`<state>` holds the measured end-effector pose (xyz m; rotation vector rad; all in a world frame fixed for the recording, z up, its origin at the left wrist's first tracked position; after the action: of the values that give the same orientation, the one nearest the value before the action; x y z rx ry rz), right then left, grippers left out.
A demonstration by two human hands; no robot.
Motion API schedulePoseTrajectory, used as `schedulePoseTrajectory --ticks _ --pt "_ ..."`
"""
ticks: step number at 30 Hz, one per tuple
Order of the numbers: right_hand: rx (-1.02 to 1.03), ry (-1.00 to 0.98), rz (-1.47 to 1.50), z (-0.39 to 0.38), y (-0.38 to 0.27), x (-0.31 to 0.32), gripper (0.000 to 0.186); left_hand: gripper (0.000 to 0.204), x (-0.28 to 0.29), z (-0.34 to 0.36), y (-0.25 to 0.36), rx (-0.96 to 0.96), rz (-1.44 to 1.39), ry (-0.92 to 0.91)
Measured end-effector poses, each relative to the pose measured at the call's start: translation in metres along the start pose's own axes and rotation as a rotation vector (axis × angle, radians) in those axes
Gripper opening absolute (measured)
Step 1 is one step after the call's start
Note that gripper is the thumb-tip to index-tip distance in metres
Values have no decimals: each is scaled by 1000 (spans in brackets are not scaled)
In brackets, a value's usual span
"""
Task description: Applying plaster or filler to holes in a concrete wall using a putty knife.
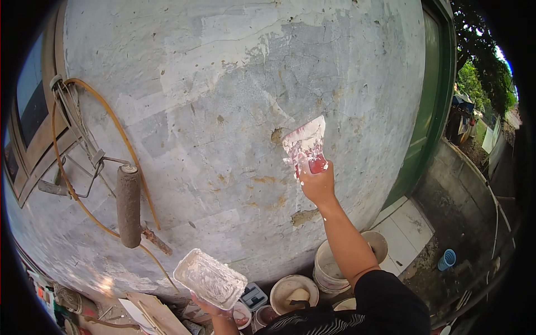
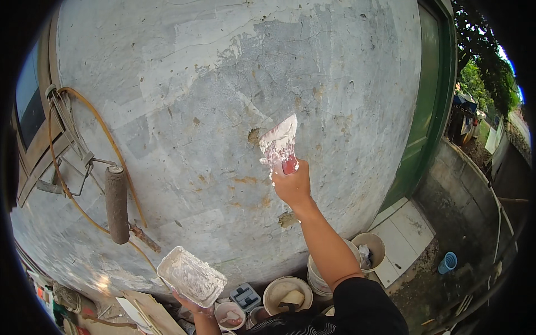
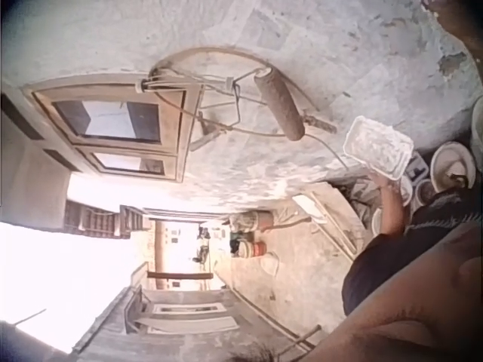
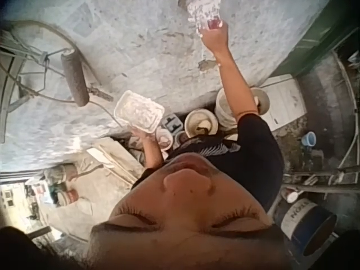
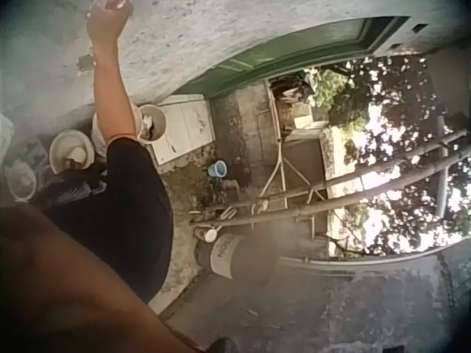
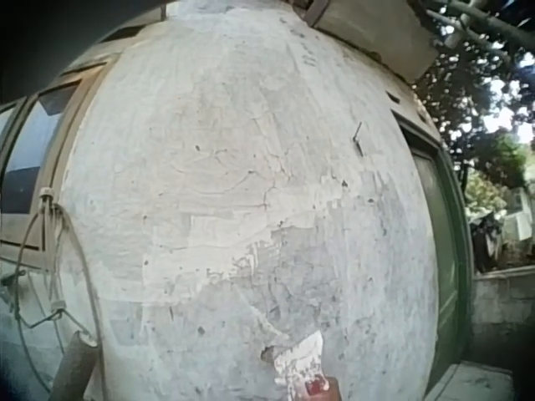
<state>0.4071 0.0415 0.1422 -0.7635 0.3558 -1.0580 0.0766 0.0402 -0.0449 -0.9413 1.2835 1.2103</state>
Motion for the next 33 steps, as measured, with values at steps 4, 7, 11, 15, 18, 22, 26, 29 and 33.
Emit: schedulePoseTrajectory --ticks 4,7,11,15,18,22,26,29,33 --pt "56 172 -17 13 41 -11 17 72 5 -3 11 23 -58 -6" --pt "-67 58 -80 3 15 -15 12 70 5 -5 27 -27 8 -11" --pt "-85 144 235 6 10 -5 11 69 -2 -9 30 -19 79 -35" --pt "-72 -7 87 10 15 -7 13 70 3 -11 40 -51 1 -3" --pt "-99 101 127 13 25 -9 14 70 8 -12 39 -37 4 -21" --pt "-188 56 227 10 19 -5 11 70 12 -17 42 -55 1 4" --pt "45 179 -37 13 21 -21 12 70 10 -19 38 -20 16 -38" --pt "-46 39 136 21 13 -4 11 69 12 -18 36 -67 -2 -28" --pt "174 170 -209 38 63 -15 11 68 16 -23 26 -41 21 -43"
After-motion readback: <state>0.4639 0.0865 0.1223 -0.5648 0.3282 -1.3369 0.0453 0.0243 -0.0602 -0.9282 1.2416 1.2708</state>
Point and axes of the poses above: each hand's wrist, its own z-axis towards the middle knuckle, its own x-axis out of the back of the hand, y = z × x, the point moved 1 cm from there along z, towards the middle knuckle, and after that the axes turned 13 degrees about -z, right-handed, at the moved point
